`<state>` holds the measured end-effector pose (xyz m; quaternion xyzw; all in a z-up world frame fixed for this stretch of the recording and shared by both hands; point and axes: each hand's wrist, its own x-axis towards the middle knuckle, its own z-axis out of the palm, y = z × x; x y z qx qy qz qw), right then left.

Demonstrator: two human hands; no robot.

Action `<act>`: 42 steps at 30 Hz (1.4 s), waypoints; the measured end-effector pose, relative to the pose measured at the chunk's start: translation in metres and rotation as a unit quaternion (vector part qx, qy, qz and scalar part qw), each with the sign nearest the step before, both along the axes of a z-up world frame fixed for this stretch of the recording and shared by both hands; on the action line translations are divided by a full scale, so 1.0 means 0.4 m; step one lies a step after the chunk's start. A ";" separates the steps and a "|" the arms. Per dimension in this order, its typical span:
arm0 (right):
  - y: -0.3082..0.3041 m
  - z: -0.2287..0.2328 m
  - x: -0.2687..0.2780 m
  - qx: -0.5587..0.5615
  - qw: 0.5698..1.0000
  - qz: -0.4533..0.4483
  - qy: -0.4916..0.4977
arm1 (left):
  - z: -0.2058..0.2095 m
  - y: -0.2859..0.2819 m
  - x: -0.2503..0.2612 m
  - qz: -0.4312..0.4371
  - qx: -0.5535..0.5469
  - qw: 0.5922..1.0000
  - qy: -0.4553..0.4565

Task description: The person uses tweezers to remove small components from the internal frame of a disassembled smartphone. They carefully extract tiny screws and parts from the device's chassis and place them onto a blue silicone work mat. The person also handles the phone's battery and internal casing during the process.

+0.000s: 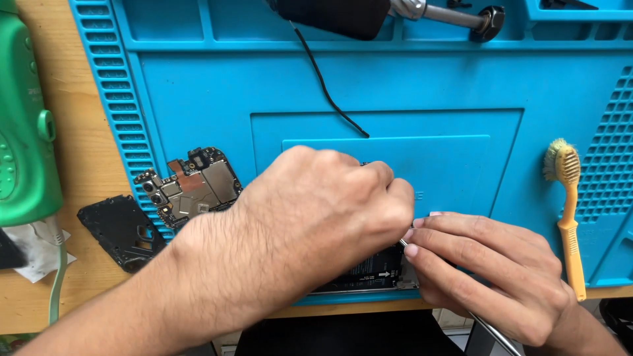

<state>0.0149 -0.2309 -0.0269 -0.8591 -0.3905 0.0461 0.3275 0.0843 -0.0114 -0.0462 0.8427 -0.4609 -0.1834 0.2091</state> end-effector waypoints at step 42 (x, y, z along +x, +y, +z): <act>-0.007 0.003 -0.001 0.001 0.997 -0.028 0.072 | -0.042 0.036 -0.052 0.102 -0.130 0.978 -0.129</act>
